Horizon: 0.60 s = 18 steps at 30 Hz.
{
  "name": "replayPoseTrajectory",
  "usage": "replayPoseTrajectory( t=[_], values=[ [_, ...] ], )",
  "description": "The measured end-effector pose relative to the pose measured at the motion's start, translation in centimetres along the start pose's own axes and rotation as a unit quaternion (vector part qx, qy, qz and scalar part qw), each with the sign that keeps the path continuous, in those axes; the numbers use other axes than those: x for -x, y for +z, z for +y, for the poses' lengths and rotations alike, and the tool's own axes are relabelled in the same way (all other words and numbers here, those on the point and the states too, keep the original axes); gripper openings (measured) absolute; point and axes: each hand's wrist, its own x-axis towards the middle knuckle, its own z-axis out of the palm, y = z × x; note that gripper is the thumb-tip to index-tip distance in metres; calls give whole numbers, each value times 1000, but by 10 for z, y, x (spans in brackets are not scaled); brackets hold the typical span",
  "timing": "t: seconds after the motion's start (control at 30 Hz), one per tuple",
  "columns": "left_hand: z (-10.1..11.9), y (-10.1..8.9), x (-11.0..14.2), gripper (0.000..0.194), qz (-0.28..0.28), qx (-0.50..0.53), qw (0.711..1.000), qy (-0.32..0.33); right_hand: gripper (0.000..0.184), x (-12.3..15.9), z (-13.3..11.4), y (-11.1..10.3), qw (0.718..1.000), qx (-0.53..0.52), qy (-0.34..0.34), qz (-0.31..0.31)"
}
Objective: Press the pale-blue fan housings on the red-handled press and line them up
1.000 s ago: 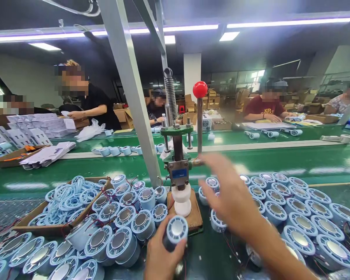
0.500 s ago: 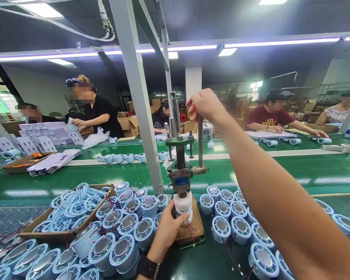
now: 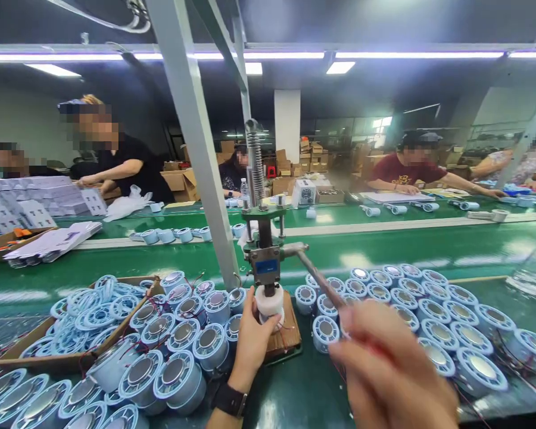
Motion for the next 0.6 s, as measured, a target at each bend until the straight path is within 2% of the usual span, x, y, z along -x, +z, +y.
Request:
replayPoseTrajectory(
  t=[0.1,0.13,0.2,0.27,0.33,0.4,0.5,0.6],
  values=[
    [0,3,-5,95,7,15,1000,1,20,-97,34,20,996,-53,-50,57],
    [1,4,-7,94,9,17,1000,3,18,-132,48,32,995,-70,-42,54],
    [6,4,-10,89,11,17,1000,13,17,-189,72,59,996,-83,-6,16],
    [12,1,-11,76,3,4,1000,23,16,-223,90,86,996,-77,29,-31],
    [16,-3,-4,63,-10,-18,999,25,15,-234,101,103,995,-65,42,-58],
    [14,-9,13,60,0,-48,999,17,17,-232,105,109,996,-56,40,-65],
    [-4,-13,52,63,29,-133,990,32,26,-223,106,105,995,-46,30,-78],
    [-22,-2,93,60,-20,-218,975,42,38,-220,105,99,995,-20,18,-98]
  ],
)
